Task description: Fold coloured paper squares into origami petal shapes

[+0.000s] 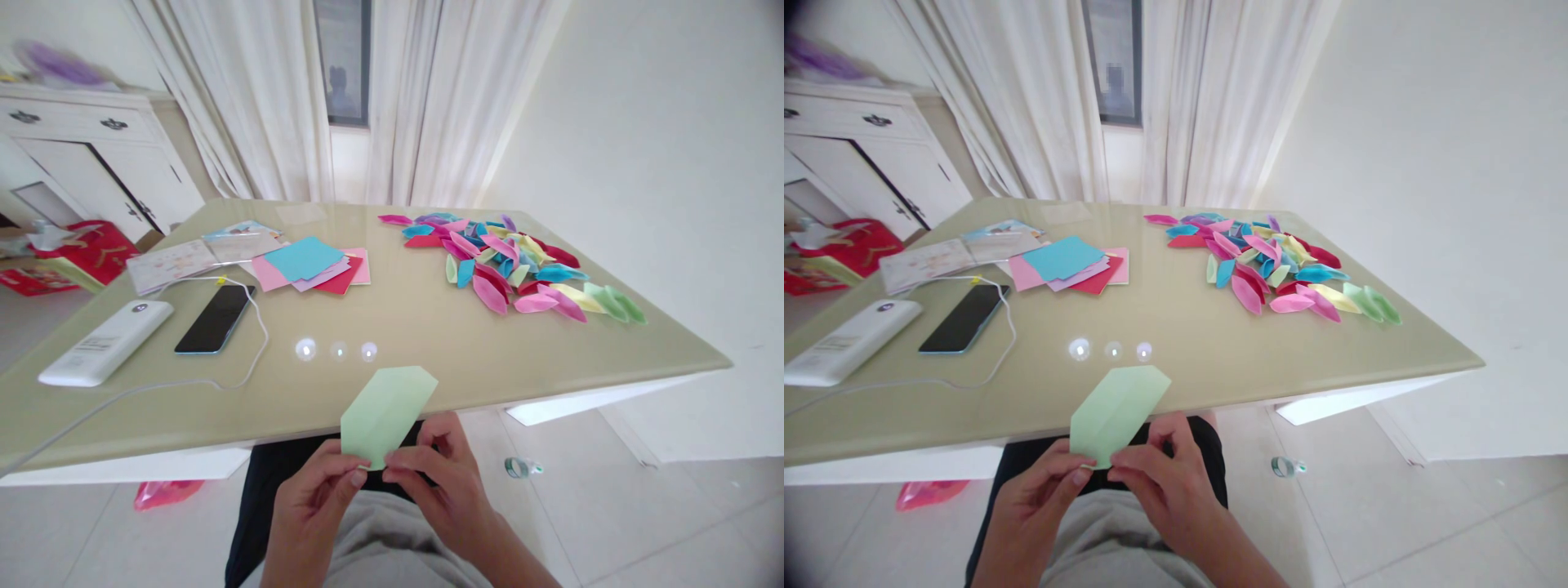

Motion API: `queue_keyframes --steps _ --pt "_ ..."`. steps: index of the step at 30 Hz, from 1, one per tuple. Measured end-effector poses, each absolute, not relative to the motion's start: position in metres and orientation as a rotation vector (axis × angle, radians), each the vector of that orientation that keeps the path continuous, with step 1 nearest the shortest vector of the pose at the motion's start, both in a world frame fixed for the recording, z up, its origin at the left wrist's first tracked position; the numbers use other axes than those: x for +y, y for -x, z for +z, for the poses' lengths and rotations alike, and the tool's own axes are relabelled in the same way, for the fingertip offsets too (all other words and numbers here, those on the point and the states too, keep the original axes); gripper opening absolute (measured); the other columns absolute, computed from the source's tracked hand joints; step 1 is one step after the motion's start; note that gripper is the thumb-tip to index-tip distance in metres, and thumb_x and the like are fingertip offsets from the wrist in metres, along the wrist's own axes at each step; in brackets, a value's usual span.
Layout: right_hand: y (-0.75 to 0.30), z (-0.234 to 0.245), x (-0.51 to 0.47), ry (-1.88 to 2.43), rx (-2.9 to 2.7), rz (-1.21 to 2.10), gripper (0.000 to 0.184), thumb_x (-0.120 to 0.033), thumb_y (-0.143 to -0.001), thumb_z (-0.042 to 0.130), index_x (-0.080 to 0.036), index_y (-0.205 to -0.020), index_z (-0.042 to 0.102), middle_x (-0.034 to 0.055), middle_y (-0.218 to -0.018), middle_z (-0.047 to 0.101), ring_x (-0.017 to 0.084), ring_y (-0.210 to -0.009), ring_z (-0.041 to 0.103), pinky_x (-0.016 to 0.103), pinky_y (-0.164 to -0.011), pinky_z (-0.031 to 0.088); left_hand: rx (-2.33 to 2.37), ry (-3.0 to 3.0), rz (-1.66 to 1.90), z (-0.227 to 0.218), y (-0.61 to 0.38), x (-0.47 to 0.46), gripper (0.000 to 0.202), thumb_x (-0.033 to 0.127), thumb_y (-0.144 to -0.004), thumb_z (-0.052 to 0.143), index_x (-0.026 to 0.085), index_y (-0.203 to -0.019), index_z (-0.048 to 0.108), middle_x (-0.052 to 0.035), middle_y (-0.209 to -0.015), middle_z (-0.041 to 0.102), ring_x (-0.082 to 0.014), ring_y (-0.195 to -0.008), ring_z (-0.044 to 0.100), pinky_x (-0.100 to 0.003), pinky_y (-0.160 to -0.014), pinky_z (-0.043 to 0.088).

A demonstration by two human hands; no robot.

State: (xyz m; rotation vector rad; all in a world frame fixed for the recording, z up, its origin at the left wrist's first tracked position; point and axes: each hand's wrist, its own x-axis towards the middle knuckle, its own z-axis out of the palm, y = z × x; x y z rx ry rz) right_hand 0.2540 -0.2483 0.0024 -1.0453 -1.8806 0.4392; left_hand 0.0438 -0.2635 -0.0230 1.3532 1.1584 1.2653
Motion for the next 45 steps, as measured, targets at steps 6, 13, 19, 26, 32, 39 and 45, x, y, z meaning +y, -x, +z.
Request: queue_keyframes --steps 6,13,19,26,32,39,45 --pt "-0.250 0.012 -0.242 0.914 -1.870 0.779 0.012 -0.013 -0.099 0.066 -0.024 -0.102 0.071 0.0019 -0.094 0.065 0.014 -0.083 0.064 0.025 -0.070 0.052 1.125 -1.451 1.278 -0.018 -0.046 -0.264 0.013 0.031 -0.096 0.071 0.022 -0.091 0.079 -0.0077 -0.102 0.077 -0.0206 -0.089 0.077 -0.027 -0.075 0.066" --pt "-0.244 0.008 -0.245 0.981 -1.695 1.017 0.012 -0.012 -0.096 0.065 -0.023 -0.097 0.070 0.0012 -0.091 0.066 0.015 -0.082 0.063 0.025 -0.073 0.049 1.106 -1.335 1.278 -0.015 -0.051 -0.266 0.011 0.029 -0.093 0.074 0.022 -0.088 0.081 -0.0076 -0.104 0.077 -0.0215 -0.092 0.077 -0.027 -0.079 0.064" --pt "-0.239 0.007 -0.247 1.044 -1.601 1.099 0.011 -0.015 -0.097 0.065 -0.023 -0.093 0.072 0.0006 -0.085 0.072 0.015 -0.076 0.065 0.024 -0.070 0.048 1.245 -1.584 1.427 -0.014 -0.049 -0.264 0.008 0.023 -0.091 0.076 0.027 -0.093 0.083 -0.0027 -0.092 0.061 -0.0146 -0.082 0.067 -0.020 -0.068 0.059" --pt "-0.228 0.001 -0.257 1.038 -1.480 1.124 0.012 -0.016 -0.101 0.060 -0.023 -0.098 0.069 0.0001 -0.081 0.075 0.015 -0.075 0.071 0.023 -0.068 0.051 1.212 -1.926 1.600 -0.008 -0.045 -0.261 0.024 0.009 -0.091 0.070 0.027 -0.103 0.080 -0.0013 -0.093 0.055 -0.0112 -0.076 0.061 -0.018 -0.059 0.054" --pt "-0.224 -0.005 -0.265 0.956 -1.471 1.062 0.014 -0.018 -0.104 0.056 -0.026 -0.104 0.067 0.0007 -0.088 0.072 0.013 -0.075 0.067 0.022 -0.068 0.051 1.163 -1.806 1.570 -0.006 -0.046 -0.262 0.021 0.011 -0.091 0.072 0.027 -0.104 0.077 -0.0013 -0.091 0.053 -0.0129 -0.077 0.060 -0.020 -0.062 0.056" --pt "-0.227 -0.004 -0.258 0.897 -1.400 1.109 0.010 -0.020 -0.103 0.059 -0.025 -0.101 0.068 0.0026 -0.094 0.065 0.016 -0.085 0.061 0.027 -0.076 0.050 1.034 -1.524 1.428 -0.010 -0.045 -0.258 0.019 0.019 -0.094 0.070 0.027 -0.111 0.075 -0.0045 -0.099 0.064 -0.0163 -0.084 0.069 -0.023 -0.068 0.062" --pt "-0.225 -0.003 -0.255 0.929 -1.368 1.053 0.007 -0.022 -0.095 0.072 -0.026 -0.098 0.068 0.0011 -0.093 0.068 0.017 -0.087 0.062 0.029 -0.081 0.050 1.182 -1.630 1.409 0.002 -0.049 -0.258 0.017 0.017 -0.092 0.073 0.028 -0.102 0.080 -0.0037 -0.104 0.076 -0.0173 -0.095 0.076 -0.022 -0.083 0.064"
